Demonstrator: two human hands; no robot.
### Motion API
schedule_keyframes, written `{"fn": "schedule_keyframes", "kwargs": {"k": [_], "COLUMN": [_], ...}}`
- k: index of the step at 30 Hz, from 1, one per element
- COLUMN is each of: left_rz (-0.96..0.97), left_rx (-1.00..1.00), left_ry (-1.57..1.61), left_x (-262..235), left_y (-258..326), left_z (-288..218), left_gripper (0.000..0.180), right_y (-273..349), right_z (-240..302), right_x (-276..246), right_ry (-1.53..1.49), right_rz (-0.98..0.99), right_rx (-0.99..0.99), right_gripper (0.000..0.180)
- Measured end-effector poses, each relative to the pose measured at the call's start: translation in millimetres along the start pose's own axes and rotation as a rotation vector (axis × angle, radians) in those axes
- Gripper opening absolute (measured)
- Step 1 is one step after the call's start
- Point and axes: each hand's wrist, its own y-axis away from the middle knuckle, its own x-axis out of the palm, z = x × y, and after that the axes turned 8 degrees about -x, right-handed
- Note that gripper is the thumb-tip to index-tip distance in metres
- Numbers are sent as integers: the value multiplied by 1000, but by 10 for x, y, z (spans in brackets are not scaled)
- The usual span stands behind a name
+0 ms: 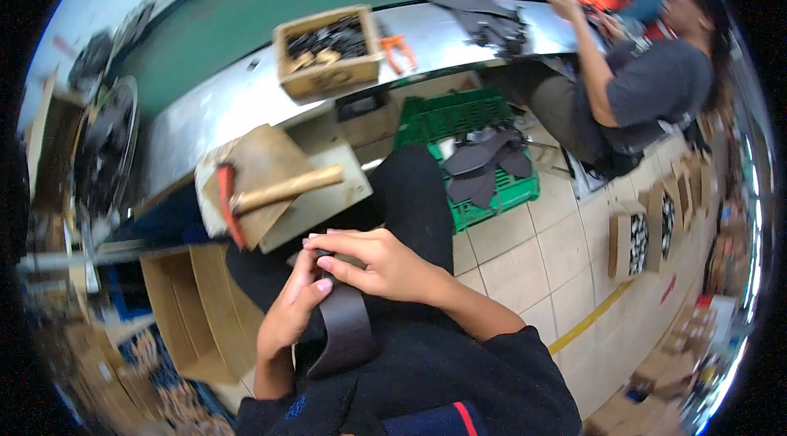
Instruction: The recorder is assembling shoe components by inserting small pins and using a hammer to secure them at a factory workbench.
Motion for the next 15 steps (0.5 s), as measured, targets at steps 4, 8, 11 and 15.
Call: {"fn": "schedule_keyframes", "kwargs": {"k": [4,8,11,15], "left_rz": [-6,86,104,13], "left_rx": [-178,-308,-191,-194], "left_ry": [152,61,-103,-200], "left_x": [42,208,341,340], "left_y": [-281,-583,-764,-879], "left_z": [291,454,424,378], "left_gripper": [59,55,51,52], "right_y": [309,1018,1457,1318], "right_z": [-280,-1316,-2060,-2453], "right_x": [-582,-1579,-2362,-2790], "right_ry": [261,524,692,1517], "right_rz": [-429,-797,-874,-441], "right_rx": [102,186,230,609], "right_gripper": [30,26,26,36]}}
